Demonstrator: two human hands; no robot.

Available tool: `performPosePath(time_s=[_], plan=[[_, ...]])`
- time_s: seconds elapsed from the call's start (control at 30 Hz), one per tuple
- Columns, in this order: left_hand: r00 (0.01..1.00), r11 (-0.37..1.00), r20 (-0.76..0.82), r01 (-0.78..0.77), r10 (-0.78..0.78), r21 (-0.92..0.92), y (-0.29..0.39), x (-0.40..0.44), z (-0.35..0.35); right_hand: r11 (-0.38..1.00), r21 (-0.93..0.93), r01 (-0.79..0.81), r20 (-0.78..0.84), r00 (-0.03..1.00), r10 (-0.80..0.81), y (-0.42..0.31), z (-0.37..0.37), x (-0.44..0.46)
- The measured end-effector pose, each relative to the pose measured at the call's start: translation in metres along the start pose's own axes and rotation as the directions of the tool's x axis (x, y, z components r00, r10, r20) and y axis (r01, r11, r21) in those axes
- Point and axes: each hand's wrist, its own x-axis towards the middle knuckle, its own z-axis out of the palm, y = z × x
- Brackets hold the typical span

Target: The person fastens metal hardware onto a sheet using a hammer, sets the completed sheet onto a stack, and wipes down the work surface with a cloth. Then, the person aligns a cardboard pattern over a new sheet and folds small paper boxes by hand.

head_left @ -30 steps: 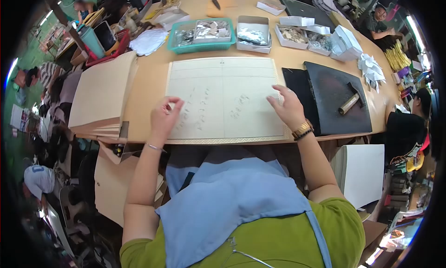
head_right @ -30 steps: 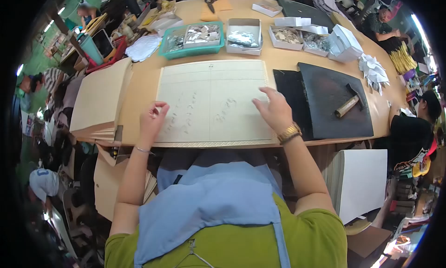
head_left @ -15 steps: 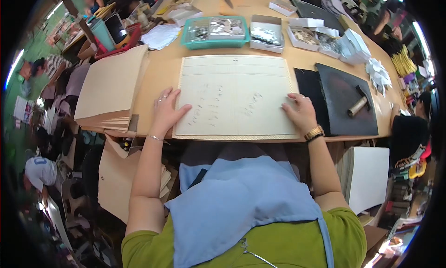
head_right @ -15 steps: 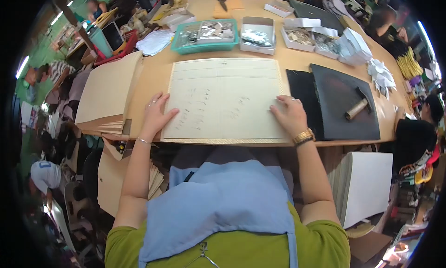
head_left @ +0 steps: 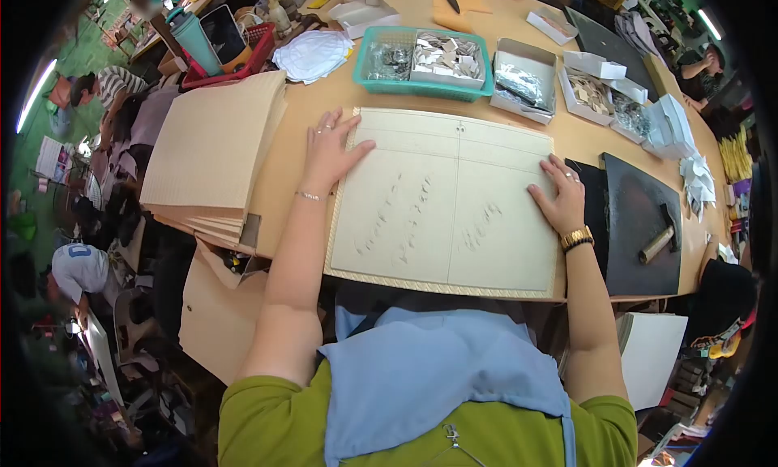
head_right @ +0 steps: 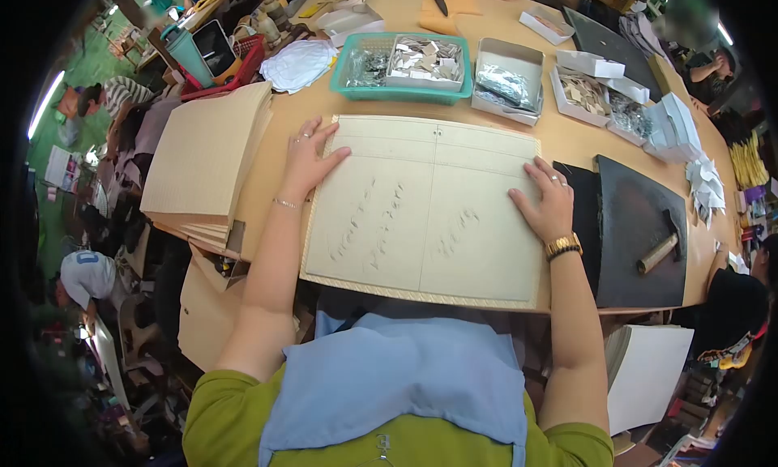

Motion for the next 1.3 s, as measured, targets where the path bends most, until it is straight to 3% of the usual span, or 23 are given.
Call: performPosePath(time_s=[0.5,0.8,1.07,1.23,1.3], plan=[[1.000,0.999,0.017,0.024,-0.024,0.021,0.011,0.003,-0.006,0.992,0.097,0.076,-0.051,0.996,-0.071,0.006,0.000,0.010],[0.999,0.996,0.014,0.032,-0.030,-0.082,0.007,0.003,-0.005,0.994,0.105,-0.025,-0.007,1.000,0.026,0.006,0.000,0.007],[1.000,1.000,0.024,0.013,-0.013,-0.027,0.010,0.002,-0.008,0.985,0.167,-0.050,-0.006,0.999,0.052,0.010,0.002,0.004],[0.998,0.993,-0.040,0.043,-0.047,-0.108,0.003,0.005,-0.003,0.977,0.211,-0.041,-0.169,0.983,0.078,0.026,-0.024,0.046],[0.996,0.989,-0.046,0.069,-0.076,-0.131,0.007,0.004,-0.007,0.999,-0.043,-0.032,-0.294,0.956,0.018,0.064,-0.038,0.097]])
